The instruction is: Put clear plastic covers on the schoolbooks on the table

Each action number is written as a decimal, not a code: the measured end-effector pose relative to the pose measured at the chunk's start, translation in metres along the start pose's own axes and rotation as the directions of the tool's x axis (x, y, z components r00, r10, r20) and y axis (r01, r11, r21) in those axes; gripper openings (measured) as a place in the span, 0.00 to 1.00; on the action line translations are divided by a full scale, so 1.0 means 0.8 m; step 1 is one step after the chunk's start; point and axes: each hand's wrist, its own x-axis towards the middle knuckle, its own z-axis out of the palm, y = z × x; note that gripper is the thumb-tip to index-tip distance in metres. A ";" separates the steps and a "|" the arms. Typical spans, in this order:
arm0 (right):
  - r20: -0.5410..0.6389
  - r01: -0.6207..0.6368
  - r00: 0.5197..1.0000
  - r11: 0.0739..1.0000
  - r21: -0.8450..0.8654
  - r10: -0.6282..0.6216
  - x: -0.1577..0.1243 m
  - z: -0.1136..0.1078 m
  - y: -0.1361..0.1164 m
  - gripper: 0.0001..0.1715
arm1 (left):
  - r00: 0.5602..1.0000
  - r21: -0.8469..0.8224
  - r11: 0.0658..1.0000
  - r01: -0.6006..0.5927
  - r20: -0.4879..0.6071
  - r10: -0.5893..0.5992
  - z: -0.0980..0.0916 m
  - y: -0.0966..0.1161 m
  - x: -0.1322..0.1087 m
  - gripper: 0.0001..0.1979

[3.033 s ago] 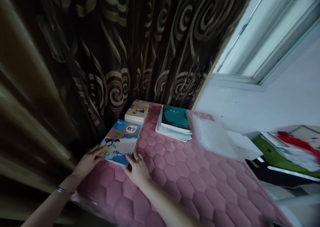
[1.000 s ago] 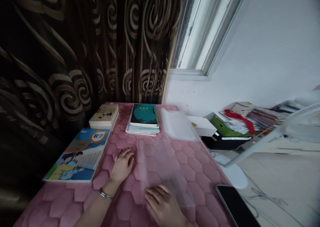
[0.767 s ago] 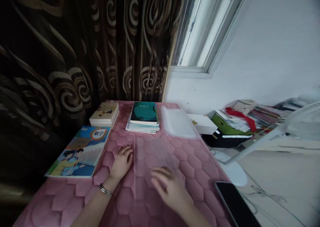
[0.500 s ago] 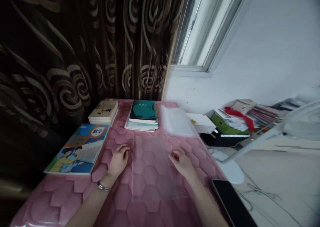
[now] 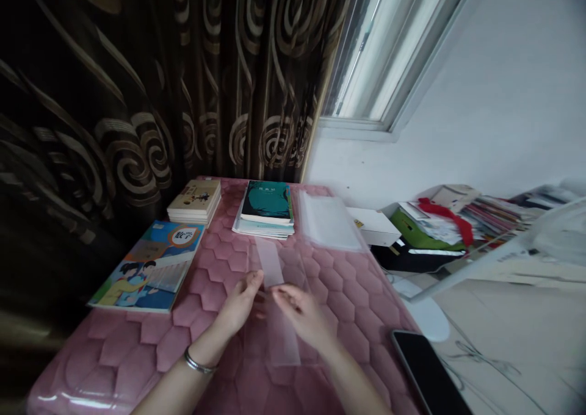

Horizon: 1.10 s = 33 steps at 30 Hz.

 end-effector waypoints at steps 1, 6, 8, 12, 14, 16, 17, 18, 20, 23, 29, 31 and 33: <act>0.060 0.053 0.997 0.999 0.004 -0.053 -0.003 0.011 -0.008 0.20 | 1.000 -0.009 1.000 0.015 -0.009 -0.015 0.002 0.000 -0.001 0.17; -0.039 -0.001 0.999 0.996 -0.086 -0.002 0.001 0.007 0.011 0.19 | 0.986 0.035 0.993 0.112 -0.126 -0.106 -0.029 -0.009 0.001 0.09; -0.226 -0.131 0.972 0.938 -0.321 0.058 0.008 -0.016 0.035 0.18 | 0.975 0.011 0.987 0.159 -0.159 -0.155 -0.055 -0.010 -0.003 0.09; -0.355 -0.392 0.912 0.690 -0.609 0.205 0.017 -0.051 0.071 0.21 | 0.957 0.108 0.980 0.166 -0.257 -0.134 -0.103 -0.013 -0.013 0.10; -0.316 -0.405 0.913 0.671 -0.621 0.259 0.019 -0.052 0.078 0.22 | 0.951 0.203 0.968 0.144 -0.298 -0.079 -0.121 -0.017 -0.016 0.08; -0.279 -0.390 0.920 0.701 -0.597 0.274 0.022 -0.046 0.080 0.20 | 0.944 0.320 0.940 0.116 -0.329 -0.004 -0.134 -0.022 -0.017 0.06; -0.259 -0.379 0.925 0.726 -0.574 0.278 0.024 -0.043 0.080 0.18 | 0.940 0.376 0.920 0.109 -0.340 0.028 -0.139 -0.025 -0.017 0.05; -0.234 -0.364 0.931 0.755 -0.546 0.280 0.025 -0.041 0.079 0.14 | 0.934 0.425 0.899 0.109 -0.352 0.053 -0.143 -0.027 -0.018 0.05; -0.197 -0.339 0.941 0.800 -0.495 0.276 0.026 -0.043 0.079 0.07 | 0.924 0.498 0.859 0.116 -0.372 0.091 -0.151 -0.029 -0.018 0.06; -0.205 -0.307 0.950 0.835 -0.457 0.237 0.021 -0.066 0.081 0.18 | 0.913 0.581 0.804 0.128 -0.385 0.133 -0.162 -0.028 -0.018 0.07; -0.358 -0.301 0.924 0.837 -0.457 0.137 -0.004 -0.130 0.103 0.25 | 0.912 0.689 0.709 0.151 -0.374 0.169 -0.162 -0.032 -0.012 0.10; -0.375 -0.349 0.909 0.823 -0.447 0.181 -0.011 -0.138 0.115 0.25 | 0.913 0.720 0.675 0.161 -0.368 0.175 -0.153 -0.039 -0.009 0.13; -0.375 -0.413 0.892 0.791 -0.452 0.251 -0.014 -0.139 0.128 0.26 | 0.912 0.773 0.612 0.166 -0.357 0.204 -0.143 -0.047 -0.006 0.15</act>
